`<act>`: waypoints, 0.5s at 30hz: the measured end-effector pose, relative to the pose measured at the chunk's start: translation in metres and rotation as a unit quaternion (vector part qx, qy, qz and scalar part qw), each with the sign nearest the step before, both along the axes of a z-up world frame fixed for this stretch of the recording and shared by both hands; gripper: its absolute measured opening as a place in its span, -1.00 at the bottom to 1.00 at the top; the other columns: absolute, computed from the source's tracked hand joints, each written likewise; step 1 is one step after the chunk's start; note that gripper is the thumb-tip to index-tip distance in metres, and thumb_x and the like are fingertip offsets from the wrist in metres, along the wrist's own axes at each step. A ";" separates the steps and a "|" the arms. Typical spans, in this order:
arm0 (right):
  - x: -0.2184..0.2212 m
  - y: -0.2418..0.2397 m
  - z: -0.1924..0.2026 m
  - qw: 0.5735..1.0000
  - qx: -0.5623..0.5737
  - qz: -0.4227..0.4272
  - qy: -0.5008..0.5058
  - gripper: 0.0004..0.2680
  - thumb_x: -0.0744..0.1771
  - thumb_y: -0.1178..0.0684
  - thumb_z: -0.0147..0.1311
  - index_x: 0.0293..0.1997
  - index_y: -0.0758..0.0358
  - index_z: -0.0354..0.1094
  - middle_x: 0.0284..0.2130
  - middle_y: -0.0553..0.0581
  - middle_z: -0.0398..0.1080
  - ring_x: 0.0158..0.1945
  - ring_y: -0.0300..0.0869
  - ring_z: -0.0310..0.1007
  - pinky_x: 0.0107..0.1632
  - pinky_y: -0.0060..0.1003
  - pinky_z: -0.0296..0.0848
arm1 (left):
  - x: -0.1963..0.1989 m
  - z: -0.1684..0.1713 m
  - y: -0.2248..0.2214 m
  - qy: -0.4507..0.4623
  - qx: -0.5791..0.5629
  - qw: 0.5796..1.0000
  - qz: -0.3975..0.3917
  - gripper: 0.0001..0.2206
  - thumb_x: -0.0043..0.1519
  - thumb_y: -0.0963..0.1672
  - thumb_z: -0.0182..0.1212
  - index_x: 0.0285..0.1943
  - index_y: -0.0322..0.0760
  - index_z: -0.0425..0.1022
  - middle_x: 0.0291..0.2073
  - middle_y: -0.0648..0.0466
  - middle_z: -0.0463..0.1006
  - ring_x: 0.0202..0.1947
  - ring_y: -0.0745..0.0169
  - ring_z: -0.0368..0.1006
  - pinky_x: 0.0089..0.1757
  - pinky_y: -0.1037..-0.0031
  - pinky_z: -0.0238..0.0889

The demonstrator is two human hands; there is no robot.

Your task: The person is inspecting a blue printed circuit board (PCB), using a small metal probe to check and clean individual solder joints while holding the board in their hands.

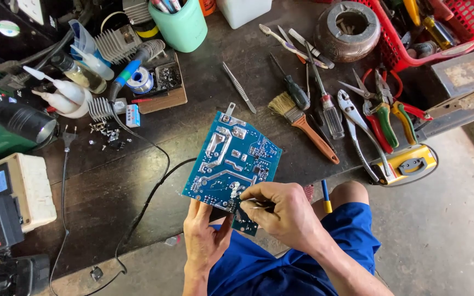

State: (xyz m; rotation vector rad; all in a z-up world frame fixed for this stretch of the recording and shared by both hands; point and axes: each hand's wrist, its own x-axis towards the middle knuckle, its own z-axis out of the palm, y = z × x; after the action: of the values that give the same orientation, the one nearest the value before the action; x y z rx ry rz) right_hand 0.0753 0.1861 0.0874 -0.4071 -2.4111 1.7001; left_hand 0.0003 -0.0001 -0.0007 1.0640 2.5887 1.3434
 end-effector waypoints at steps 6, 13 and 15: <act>-0.001 -0.011 -0.004 0.994 0.075 -0.008 0.074 -0.92 0.24 0.29 0.15 -0.44 0.22 0.48 -0.63 -0.07 0.41 -0.58 -0.37 0.29 -0.52 -0.45 0.32 | 0.000 -0.003 -0.001 -0.001 0.007 1.000 0.007 -0.45 0.13 -0.20 0.34 0.35 -0.19 0.33 0.26 -0.19 0.41 0.21 -0.24 0.45 -0.08 0.18 0.50; -0.001 -0.033 -0.028 0.928 0.358 -0.038 0.097 -0.94 0.28 0.20 0.05 -0.34 0.15 0.27 -0.63 -0.02 0.26 -0.71 -0.13 0.18 -0.69 -0.17 0.05 | 0.001 -0.002 0.000 -0.006 0.022 1.000 0.013 -0.42 -0.03 -0.26 0.20 0.27 -0.23 0.36 0.09 -0.15 0.47 0.00 -0.14 0.50 -0.20 0.23 0.50; 0.000 -0.029 -0.023 0.936 0.334 -0.029 0.106 -0.92 0.28 0.22 0.05 -0.38 0.15 0.24 -0.65 -0.01 0.25 -0.72 -0.09 0.12 -0.69 -0.14 0.01 | 0.000 0.003 0.000 -0.011 0.013 1.000 0.011 -0.43 -0.02 -0.28 0.21 0.26 -0.23 0.37 0.11 -0.16 0.46 -0.03 -0.16 0.53 -0.22 0.23 0.52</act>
State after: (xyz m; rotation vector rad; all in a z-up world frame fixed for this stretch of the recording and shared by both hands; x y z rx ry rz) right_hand 0.0753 0.1569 0.0645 -0.1759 -2.5749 0.7596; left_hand 0.0004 -0.0002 0.0018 1.0221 2.5826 1.3890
